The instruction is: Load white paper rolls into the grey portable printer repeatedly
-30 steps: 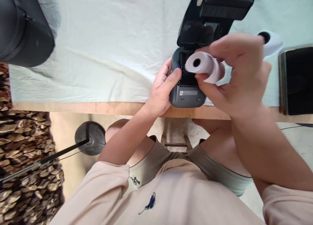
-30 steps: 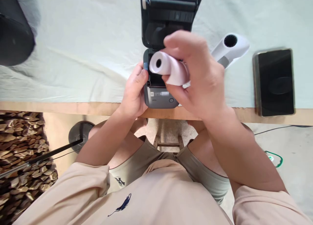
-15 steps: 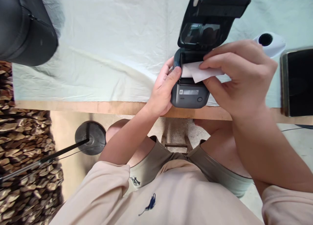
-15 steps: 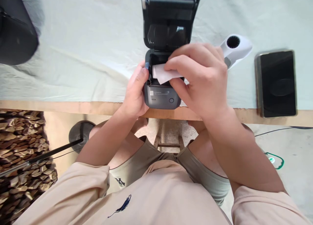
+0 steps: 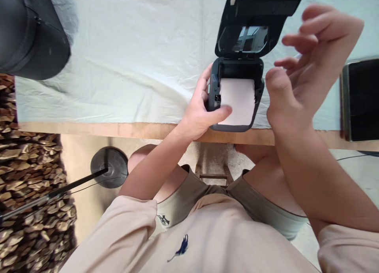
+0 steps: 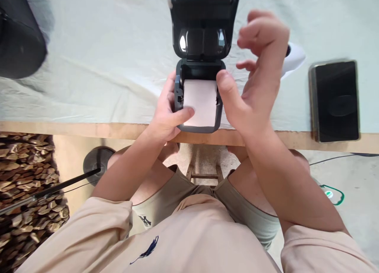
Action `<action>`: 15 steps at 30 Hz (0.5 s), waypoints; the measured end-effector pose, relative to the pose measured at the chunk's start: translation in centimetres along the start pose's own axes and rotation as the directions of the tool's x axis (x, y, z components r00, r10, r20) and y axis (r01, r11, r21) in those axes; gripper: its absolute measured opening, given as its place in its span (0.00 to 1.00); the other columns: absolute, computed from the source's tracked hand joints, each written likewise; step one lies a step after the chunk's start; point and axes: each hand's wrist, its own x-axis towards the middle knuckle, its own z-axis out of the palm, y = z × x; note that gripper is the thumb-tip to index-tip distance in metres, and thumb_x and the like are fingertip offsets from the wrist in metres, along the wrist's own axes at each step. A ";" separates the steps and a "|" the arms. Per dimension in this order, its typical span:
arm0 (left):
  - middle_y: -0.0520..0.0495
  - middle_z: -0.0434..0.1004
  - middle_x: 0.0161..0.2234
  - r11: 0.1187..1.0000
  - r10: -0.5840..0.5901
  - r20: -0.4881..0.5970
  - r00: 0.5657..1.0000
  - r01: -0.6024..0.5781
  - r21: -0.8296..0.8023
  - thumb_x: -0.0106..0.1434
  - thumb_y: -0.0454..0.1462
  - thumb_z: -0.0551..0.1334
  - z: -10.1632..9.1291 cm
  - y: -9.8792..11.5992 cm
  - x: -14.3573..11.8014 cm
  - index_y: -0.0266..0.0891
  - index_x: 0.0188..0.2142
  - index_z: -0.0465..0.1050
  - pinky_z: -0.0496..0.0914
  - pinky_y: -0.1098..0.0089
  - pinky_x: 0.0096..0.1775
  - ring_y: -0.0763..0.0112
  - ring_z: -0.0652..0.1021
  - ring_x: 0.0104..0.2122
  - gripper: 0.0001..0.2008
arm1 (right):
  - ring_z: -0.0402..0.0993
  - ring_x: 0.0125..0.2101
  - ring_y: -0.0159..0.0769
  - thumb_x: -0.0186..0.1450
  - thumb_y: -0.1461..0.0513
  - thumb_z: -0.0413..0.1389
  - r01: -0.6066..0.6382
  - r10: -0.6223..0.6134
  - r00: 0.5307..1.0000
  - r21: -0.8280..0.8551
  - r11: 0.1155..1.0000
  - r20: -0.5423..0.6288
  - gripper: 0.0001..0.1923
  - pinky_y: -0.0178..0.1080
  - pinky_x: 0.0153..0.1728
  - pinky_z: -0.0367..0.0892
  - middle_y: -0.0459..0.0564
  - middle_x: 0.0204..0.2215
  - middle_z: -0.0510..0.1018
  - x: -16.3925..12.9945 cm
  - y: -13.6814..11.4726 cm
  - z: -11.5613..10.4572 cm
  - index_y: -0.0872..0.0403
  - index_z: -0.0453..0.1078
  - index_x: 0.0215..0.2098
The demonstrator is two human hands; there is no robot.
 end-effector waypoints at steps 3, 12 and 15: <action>0.46 0.74 0.49 1.000 -0.012 0.011 1.000 0.011 0.013 0.50 0.36 0.70 0.0 0.0 0.0 0.47 0.68 0.51 0.72 0.52 0.56 0.52 0.77 0.54 0.48 | 0.61 0.64 0.38 0.64 0.52 0.44 -0.188 0.162 0.976 0.178 0.966 0.146 0.29 0.43 0.50 0.70 0.49 0.61 0.63 0.4 0.1 0.1 0.45 0.45 0.62; 0.49 0.75 0.51 0.996 -0.033 -0.026 0.999 0.031 -0.087 0.51 0.37 0.71 0.5 0.5 -0.5 0.50 0.66 0.54 0.72 0.57 0.58 0.53 0.75 0.58 0.46 | 0.70 0.56 0.35 0.64 0.49 0.49 -0.529 0.454 0.848 0.473 0.705 0.273 0.20 0.41 0.51 0.71 0.45 0.55 0.69 0.6 0.3 -0.4 0.45 0.59 0.51; 0.48 0.75 0.52 0.981 -0.006 -0.027 1.000 0.001 -0.194 0.54 0.43 0.70 0.8 0.6 -0.5 0.51 0.62 0.61 0.73 0.57 0.57 0.53 0.73 0.61 0.37 | 0.72 0.49 0.35 0.57 0.43 0.60 -0.580 0.393 0.810 0.490 0.651 0.436 0.30 0.39 0.48 0.73 0.46 0.52 0.71 0.1 0.6 0.2 0.44 0.61 0.53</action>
